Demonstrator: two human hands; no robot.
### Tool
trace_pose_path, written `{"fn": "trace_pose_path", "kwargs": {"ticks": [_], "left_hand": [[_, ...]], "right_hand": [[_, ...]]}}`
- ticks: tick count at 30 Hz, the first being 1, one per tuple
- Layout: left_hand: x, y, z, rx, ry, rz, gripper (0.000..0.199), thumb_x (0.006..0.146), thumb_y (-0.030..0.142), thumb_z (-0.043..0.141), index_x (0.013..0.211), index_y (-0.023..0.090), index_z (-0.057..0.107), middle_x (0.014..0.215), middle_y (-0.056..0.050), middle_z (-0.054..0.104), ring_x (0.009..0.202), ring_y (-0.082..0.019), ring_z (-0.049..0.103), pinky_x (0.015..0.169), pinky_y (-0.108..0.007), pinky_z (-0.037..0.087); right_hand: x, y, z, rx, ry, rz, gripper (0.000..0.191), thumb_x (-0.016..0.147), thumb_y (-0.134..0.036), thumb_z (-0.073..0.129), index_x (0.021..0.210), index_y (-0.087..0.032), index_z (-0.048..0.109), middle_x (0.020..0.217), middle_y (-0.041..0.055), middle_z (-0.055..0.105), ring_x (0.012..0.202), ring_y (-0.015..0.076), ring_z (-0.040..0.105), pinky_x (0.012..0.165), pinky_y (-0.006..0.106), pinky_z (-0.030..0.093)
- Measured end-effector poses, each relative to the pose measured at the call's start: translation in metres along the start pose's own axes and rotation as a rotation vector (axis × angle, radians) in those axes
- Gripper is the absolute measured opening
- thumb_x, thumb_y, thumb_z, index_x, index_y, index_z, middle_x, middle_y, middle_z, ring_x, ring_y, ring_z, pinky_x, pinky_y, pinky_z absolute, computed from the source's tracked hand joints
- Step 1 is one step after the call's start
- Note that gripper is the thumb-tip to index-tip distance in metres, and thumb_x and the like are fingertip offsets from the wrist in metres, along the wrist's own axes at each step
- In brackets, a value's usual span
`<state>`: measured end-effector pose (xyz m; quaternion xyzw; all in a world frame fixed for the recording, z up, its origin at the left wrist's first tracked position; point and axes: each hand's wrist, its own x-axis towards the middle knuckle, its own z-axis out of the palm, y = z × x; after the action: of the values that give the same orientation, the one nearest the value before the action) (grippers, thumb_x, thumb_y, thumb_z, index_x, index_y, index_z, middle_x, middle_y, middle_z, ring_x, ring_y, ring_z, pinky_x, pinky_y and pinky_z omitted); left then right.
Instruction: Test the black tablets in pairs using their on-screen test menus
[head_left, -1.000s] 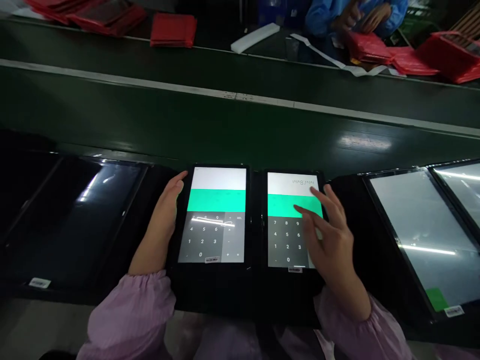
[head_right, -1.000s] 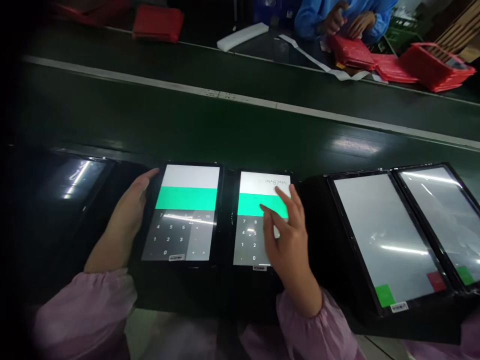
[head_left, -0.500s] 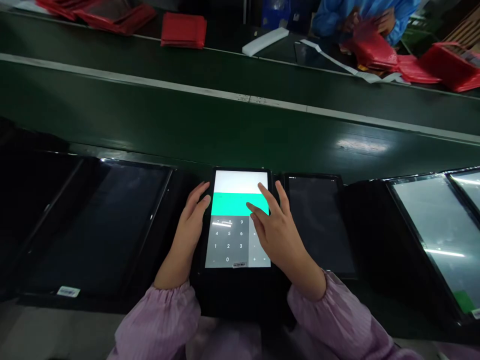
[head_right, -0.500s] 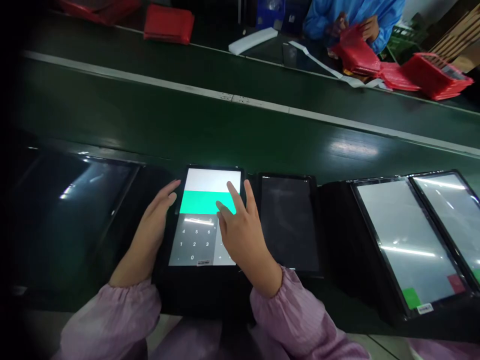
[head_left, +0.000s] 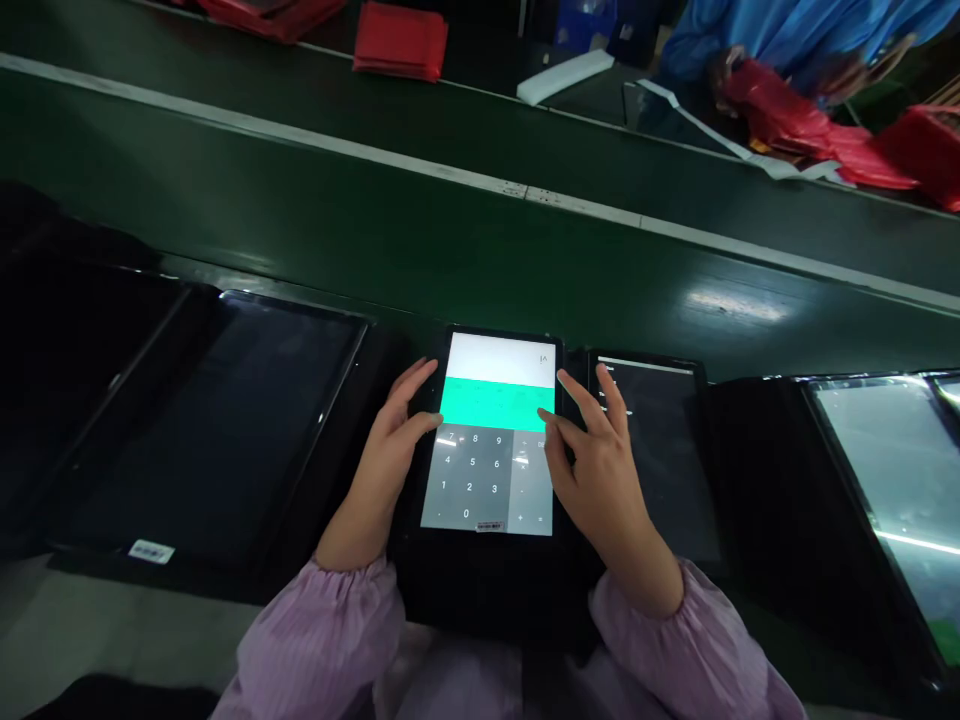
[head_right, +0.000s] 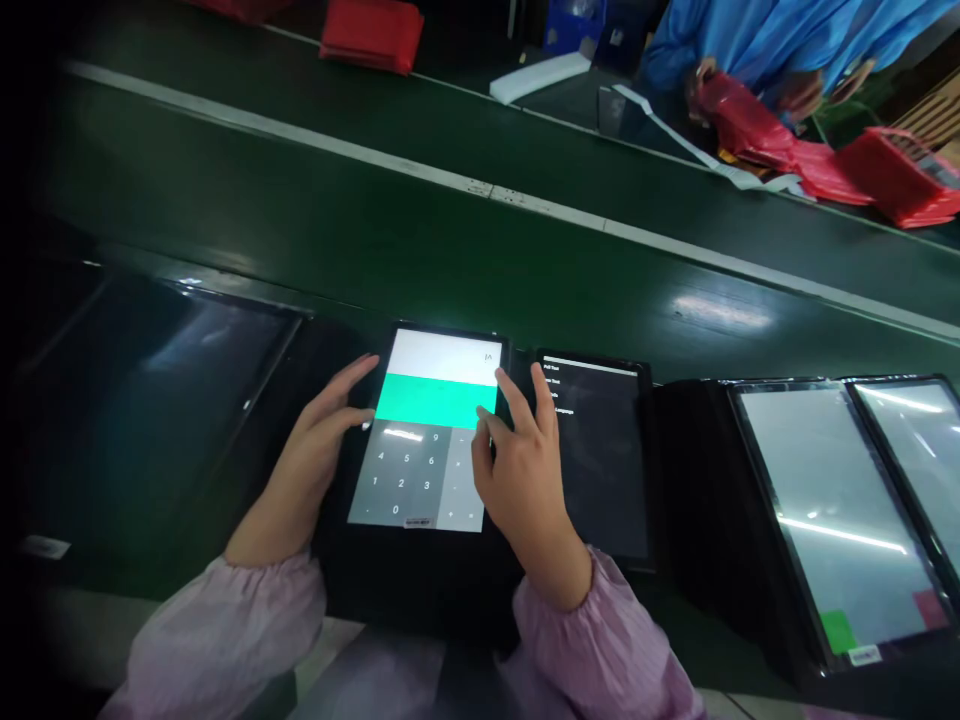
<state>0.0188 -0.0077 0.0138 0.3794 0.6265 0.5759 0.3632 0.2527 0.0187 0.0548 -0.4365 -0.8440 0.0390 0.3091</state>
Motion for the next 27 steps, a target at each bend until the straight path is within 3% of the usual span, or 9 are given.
{"fn": "trace_pose_path", "kwargs": {"ticks": [6, 10, 13, 17, 20, 23, 27], "left_hand": [[0.001, -0.004, -0.002, -0.029, -0.032, 0.013, 0.071, 0.068, 0.018, 0.068, 0.138, 0.028, 0.075, 0.162, -0.007, 0.063, 0.164, -0.034, 0.04, 0.139, -0.053, 0.024], [0.003, -0.01, -0.006, -0.002, -0.08, 0.058, 0.081, 0.068, 0.016, 0.071, 0.148, 0.031, 0.067, 0.17, -0.006, 0.054, 0.166, -0.036, 0.036, 0.138, -0.056, 0.025], [0.004, -0.015, -0.009, 0.055, -0.133, 0.086, 0.085, 0.069, 0.017, 0.075, 0.152, 0.033, 0.062, 0.177, -0.006, 0.044, 0.169, -0.038, 0.028, 0.139, -0.059, 0.02], [0.004, -0.017, -0.009, 0.061, -0.184, 0.071, 0.096, 0.074, 0.021, 0.08, 0.164, 0.034, 0.048, 0.181, -0.007, 0.036, 0.171, -0.039, 0.022, 0.137, -0.061, 0.024], [0.002, -0.014, -0.006, 0.015, -0.162, 0.051, 0.094, 0.075, 0.021, 0.077, 0.164, 0.035, 0.049, 0.18, -0.005, 0.04, 0.171, -0.039, 0.024, 0.136, -0.057, 0.03], [0.0, -0.008, -0.003, -0.013, -0.119, 0.035, 0.088, 0.074, 0.018, 0.069, 0.16, 0.033, 0.055, 0.176, -0.003, 0.047, 0.169, -0.036, 0.029, 0.137, -0.053, 0.029], [-0.001, -0.003, -0.001, -0.03, -0.094, 0.017, 0.086, 0.07, 0.015, 0.063, 0.155, 0.029, 0.06, 0.171, -0.005, 0.053, 0.167, -0.032, 0.035, 0.138, -0.051, 0.027]], "right_hand": [[-0.001, -0.026, -0.001, 0.127, -0.101, -0.165, 0.034, 0.109, -0.017, 0.051, 0.112, -0.019, 0.085, 0.155, 0.0136, 0.068, 0.165, 0.0411, 0.039, 0.119, 0.063, 0.06], [-0.002, -0.04, 0.005, 0.119, -0.173, -0.154, 0.034, 0.108, -0.017, 0.052, 0.124, -0.02, 0.083, 0.162, 0.0128, 0.063, 0.168, 0.0411, 0.032, 0.121, 0.065, 0.057], [-0.002, -0.036, 0.005, 0.102, -0.17, -0.145, 0.035, 0.108, -0.018, 0.052, 0.122, -0.02, 0.084, 0.161, 0.0136, 0.063, 0.167, 0.0419, 0.034, 0.12, 0.066, 0.057], [-0.004, -0.019, 0.0, 0.087, -0.006, -0.086, 0.036, 0.109, -0.018, 0.051, 0.118, -0.023, 0.085, 0.155, 0.0106, 0.069, 0.161, 0.0403, 0.046, 0.117, 0.065, 0.061], [-0.005, -0.007, 0.0, 0.01, 0.087, 0.011, 0.036, 0.11, -0.02, 0.05, 0.114, -0.023, 0.085, 0.153, 0.0097, 0.07, 0.159, 0.041, 0.049, 0.116, 0.066, 0.061], [-0.004, -0.005, 0.006, -0.037, 0.076, 0.033, 0.039, 0.112, -0.022, 0.047, 0.112, -0.019, 0.086, 0.151, 0.0133, 0.071, 0.159, 0.0425, 0.049, 0.116, 0.066, 0.061], [0.0, -0.008, 0.01, 0.004, -0.026, -0.008, 0.038, 0.111, -0.021, 0.048, 0.125, -0.021, 0.084, 0.162, 0.0115, 0.062, 0.165, 0.0424, 0.039, 0.121, 0.069, 0.056]]}}
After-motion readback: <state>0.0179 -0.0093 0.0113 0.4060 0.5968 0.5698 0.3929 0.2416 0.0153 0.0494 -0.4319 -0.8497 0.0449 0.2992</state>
